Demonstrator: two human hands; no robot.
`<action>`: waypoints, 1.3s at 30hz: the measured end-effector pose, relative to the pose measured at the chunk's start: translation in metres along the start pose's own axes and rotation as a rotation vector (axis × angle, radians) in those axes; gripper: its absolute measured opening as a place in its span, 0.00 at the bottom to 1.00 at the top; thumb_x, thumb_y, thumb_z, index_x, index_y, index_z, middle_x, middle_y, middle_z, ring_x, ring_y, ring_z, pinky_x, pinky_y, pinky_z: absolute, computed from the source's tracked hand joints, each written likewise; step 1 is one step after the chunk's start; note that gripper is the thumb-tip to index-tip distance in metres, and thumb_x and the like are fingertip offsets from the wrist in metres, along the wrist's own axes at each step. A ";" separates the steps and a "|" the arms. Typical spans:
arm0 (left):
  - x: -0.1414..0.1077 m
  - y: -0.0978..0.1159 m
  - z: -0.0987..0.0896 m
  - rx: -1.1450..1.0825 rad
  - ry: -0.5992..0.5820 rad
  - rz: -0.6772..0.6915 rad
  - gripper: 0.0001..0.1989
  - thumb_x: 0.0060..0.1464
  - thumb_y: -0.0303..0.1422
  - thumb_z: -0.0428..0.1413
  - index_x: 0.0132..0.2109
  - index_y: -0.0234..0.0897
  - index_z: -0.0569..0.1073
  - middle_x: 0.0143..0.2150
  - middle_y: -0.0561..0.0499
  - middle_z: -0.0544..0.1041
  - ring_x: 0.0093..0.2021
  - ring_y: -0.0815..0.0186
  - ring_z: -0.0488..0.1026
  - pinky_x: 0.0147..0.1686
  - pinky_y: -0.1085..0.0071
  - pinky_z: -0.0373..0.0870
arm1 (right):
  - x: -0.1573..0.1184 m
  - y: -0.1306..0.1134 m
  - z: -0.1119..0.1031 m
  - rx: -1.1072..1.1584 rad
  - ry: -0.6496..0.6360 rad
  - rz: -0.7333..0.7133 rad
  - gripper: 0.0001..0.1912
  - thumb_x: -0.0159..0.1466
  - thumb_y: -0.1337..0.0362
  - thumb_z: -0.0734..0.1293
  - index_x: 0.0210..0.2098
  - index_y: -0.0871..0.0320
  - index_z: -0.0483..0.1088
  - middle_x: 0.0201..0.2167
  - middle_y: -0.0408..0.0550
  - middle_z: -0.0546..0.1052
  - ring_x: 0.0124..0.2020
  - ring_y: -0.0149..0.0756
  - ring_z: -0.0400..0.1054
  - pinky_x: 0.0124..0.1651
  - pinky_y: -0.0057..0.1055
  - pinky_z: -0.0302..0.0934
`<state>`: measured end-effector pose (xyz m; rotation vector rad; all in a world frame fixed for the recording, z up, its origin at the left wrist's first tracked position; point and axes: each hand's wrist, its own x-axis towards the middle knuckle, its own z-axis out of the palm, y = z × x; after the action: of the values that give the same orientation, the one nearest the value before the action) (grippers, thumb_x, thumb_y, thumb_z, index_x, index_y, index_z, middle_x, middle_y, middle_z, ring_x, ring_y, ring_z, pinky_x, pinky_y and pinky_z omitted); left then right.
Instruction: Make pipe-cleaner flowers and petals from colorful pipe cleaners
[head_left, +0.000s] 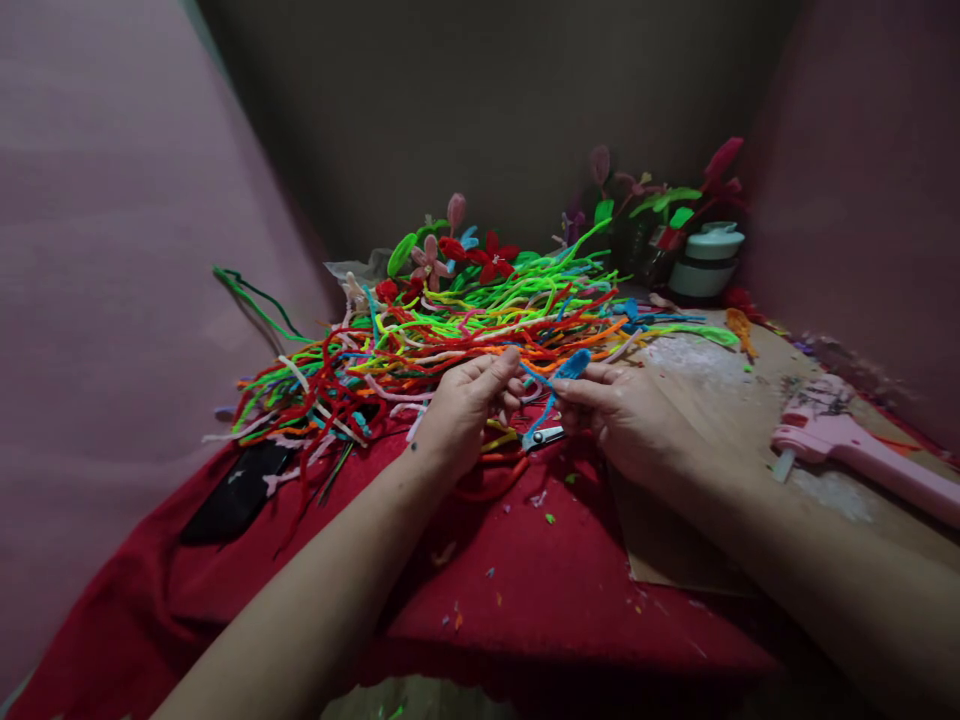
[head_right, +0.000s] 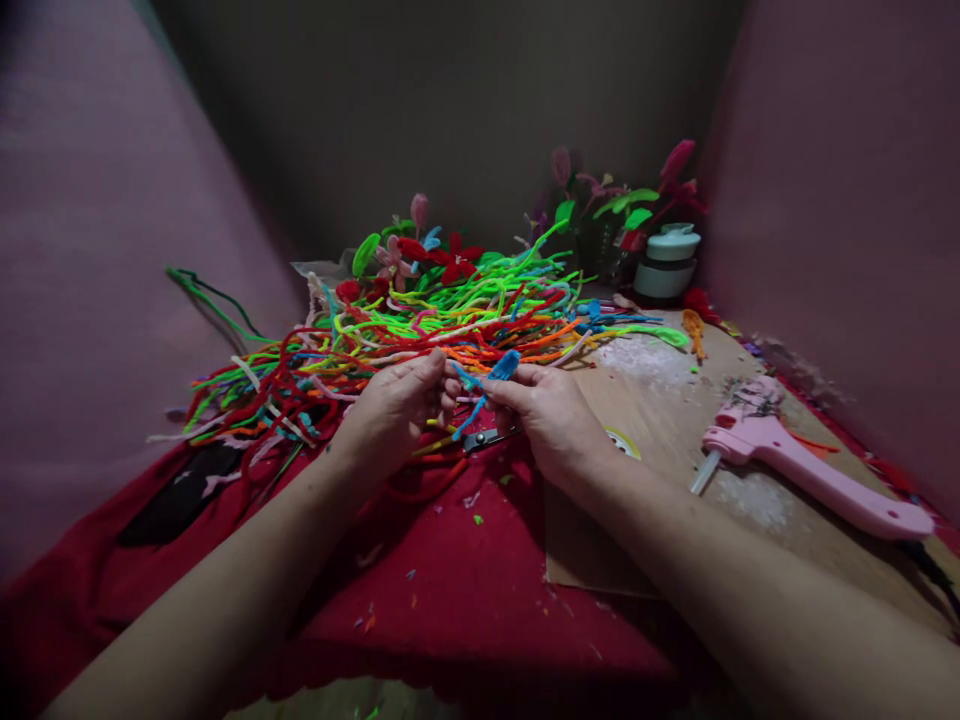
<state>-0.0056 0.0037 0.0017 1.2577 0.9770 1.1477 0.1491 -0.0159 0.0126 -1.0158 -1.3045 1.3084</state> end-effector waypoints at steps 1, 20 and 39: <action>-0.001 0.000 0.001 0.022 -0.023 -0.011 0.16 0.46 0.43 0.58 0.32 0.32 0.72 0.27 0.52 0.70 0.22 0.75 0.65 0.21 0.78 0.59 | -0.001 -0.003 0.000 0.025 0.008 0.031 0.09 0.52 0.69 0.62 0.16 0.57 0.62 0.15 0.38 0.62 0.17 0.24 0.54 0.23 0.26 0.53; -0.010 -0.005 0.011 0.010 -0.197 -0.216 0.07 0.50 0.34 0.55 0.33 0.35 0.66 0.18 0.58 0.67 0.13 0.78 0.60 0.14 0.81 0.55 | 0.005 0.011 -0.001 0.173 0.056 0.080 0.08 0.50 0.68 0.65 0.16 0.57 0.63 0.15 0.40 0.65 0.16 0.26 0.57 0.23 0.29 0.54; -0.010 -0.007 0.012 0.260 -0.027 0.108 0.08 0.48 0.33 0.56 0.36 0.36 0.73 0.22 0.56 0.70 0.19 0.73 0.65 0.19 0.76 0.63 | 0.008 0.018 -0.003 -0.029 0.052 0.029 0.08 0.51 0.65 0.65 0.17 0.59 0.65 0.15 0.39 0.65 0.17 0.25 0.55 0.20 0.25 0.49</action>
<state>0.0054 -0.0079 -0.0051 1.5458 1.0744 1.1082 0.1489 -0.0067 -0.0053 -1.0857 -1.2774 1.2793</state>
